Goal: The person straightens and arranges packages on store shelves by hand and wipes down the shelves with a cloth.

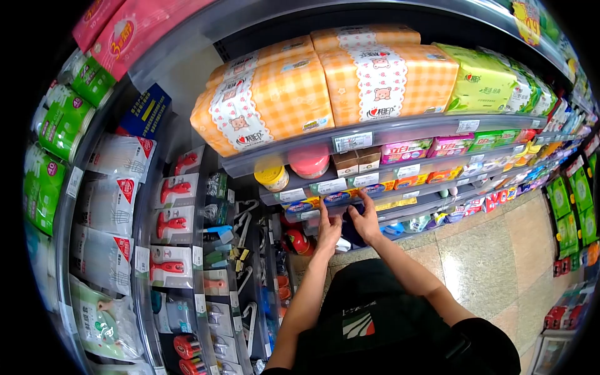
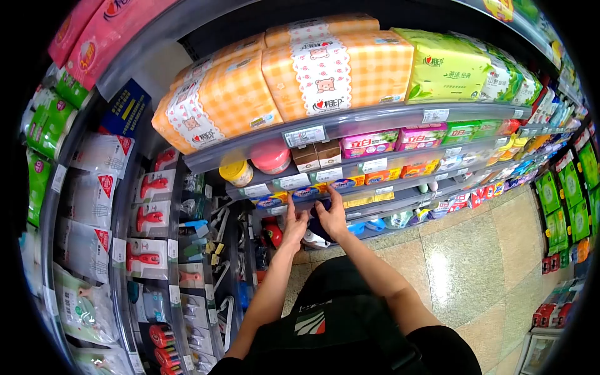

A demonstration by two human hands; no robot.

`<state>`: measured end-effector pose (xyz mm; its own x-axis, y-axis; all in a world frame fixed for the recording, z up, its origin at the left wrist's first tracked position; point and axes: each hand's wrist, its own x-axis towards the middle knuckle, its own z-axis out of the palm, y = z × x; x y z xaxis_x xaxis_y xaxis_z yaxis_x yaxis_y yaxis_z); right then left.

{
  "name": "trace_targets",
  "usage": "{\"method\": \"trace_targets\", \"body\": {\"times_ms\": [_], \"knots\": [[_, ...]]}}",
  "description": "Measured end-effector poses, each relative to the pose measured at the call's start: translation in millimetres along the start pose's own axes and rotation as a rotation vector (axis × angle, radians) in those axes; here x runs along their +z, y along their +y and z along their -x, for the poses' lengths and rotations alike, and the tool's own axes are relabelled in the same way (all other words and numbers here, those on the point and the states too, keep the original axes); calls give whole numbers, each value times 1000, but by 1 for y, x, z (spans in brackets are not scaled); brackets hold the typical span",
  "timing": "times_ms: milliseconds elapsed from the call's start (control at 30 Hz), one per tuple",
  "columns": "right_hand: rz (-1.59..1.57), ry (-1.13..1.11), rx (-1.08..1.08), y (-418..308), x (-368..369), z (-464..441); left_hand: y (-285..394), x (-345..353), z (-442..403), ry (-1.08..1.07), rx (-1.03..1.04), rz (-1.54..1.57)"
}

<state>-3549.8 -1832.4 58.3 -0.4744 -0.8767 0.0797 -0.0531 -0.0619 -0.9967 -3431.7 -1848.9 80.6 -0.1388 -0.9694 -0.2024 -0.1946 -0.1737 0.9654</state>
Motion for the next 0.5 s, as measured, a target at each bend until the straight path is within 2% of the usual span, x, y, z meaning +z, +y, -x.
{"method": "trace_targets", "body": {"times_ms": [67,133,167,233,300,500], "knots": [[195,2,-66,-5,-1,2,7,2,0,-23,-30,-17],[173,7,-59,-8,1,3,0,7,-5,-13,-7,44],[198,31,-72,-9,3,4,8,8,-1,-3,-101,133],[207,73,-123,-11,7,3,9,8,-3,-24,-65,245],[185,81,-87,-9,9,3,2,8,-5,-16,-29,384],[92,67,10,-16,10,6,10,3,0,-32,-78,371]]}}
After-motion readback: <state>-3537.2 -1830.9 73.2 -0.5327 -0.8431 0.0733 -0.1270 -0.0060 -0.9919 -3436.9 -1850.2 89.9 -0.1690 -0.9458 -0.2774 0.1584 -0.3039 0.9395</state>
